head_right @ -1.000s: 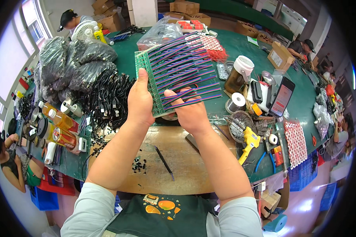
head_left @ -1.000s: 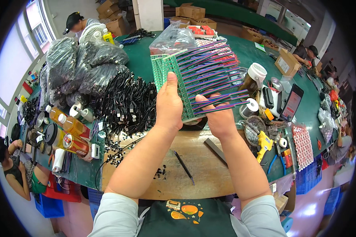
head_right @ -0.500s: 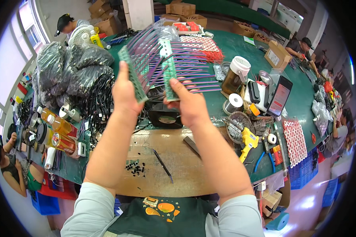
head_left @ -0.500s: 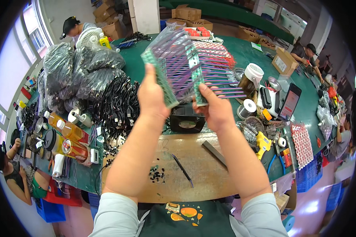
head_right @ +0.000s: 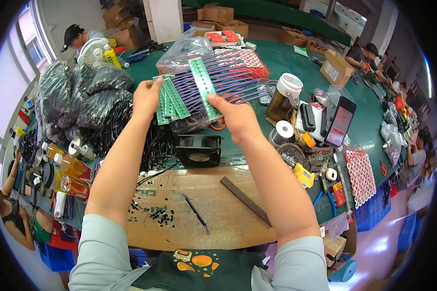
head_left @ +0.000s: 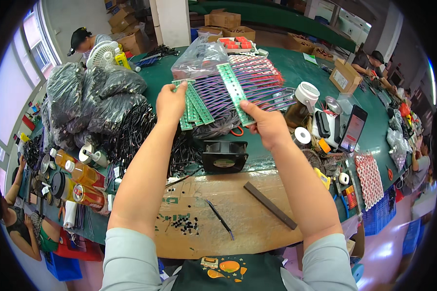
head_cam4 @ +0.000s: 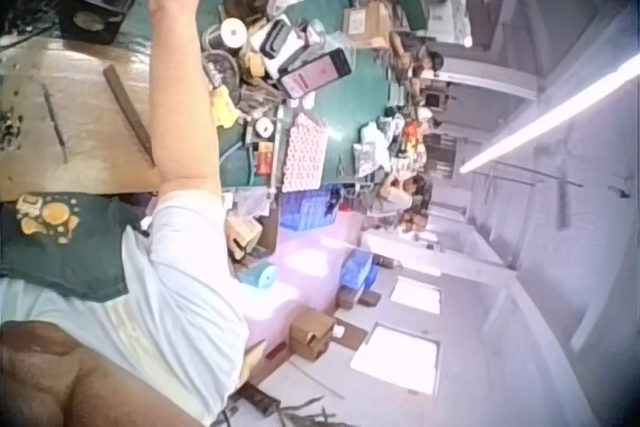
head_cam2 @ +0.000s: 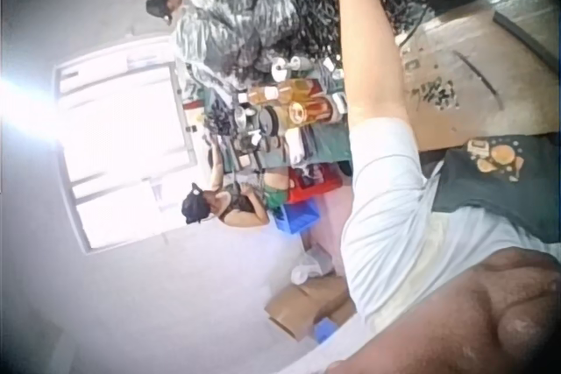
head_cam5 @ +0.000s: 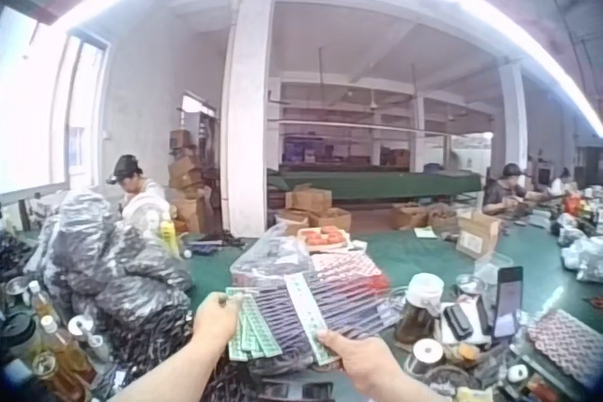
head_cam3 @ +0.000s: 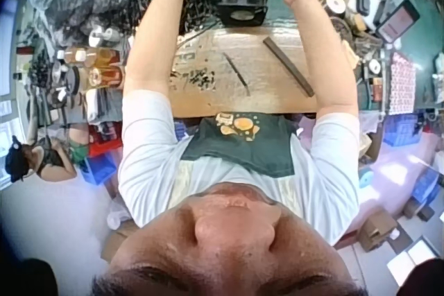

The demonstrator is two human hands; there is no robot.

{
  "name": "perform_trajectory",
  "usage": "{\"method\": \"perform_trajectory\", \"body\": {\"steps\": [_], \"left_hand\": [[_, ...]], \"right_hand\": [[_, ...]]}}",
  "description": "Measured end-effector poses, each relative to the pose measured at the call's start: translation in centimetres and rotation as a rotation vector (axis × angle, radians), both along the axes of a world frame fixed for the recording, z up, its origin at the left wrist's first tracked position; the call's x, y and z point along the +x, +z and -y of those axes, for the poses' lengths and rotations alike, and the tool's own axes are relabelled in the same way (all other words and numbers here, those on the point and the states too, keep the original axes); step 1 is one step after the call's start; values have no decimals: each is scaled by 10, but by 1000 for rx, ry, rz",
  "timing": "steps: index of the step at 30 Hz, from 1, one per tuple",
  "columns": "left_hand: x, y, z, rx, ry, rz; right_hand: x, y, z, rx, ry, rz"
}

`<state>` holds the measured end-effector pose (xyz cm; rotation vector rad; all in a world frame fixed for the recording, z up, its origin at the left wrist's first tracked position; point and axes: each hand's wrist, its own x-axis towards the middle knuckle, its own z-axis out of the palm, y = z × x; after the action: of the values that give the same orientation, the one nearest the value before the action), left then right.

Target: The person solders wire connections on a circuit board using a soldering iron, retrieves and handles a stack of wired circuit boards, and solders small electronic components onto another board held beneath a metal bar.

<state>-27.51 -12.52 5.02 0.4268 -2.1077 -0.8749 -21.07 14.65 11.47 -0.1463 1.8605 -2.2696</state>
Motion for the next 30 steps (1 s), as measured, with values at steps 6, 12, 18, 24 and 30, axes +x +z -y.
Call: {"method": "perform_trajectory", "body": {"steps": [6,12,18,24,30], "left_hand": [[88,67,-76,1166,-937,145],[160,61,-80,1263,-947,117],[239,3,-73,1254,-755,414],[285,-56,-68,1286,-636,567],[274,-39,-99,1219,-648,681]], "right_hand": [[36,-6,11,34,117,4],[82,-25,-6,-163,333,95],[156,-75,-66,163,531,139],[173,-101,-129,1294,63,-389],[172,-120,-132,1349,45,-559]]}}
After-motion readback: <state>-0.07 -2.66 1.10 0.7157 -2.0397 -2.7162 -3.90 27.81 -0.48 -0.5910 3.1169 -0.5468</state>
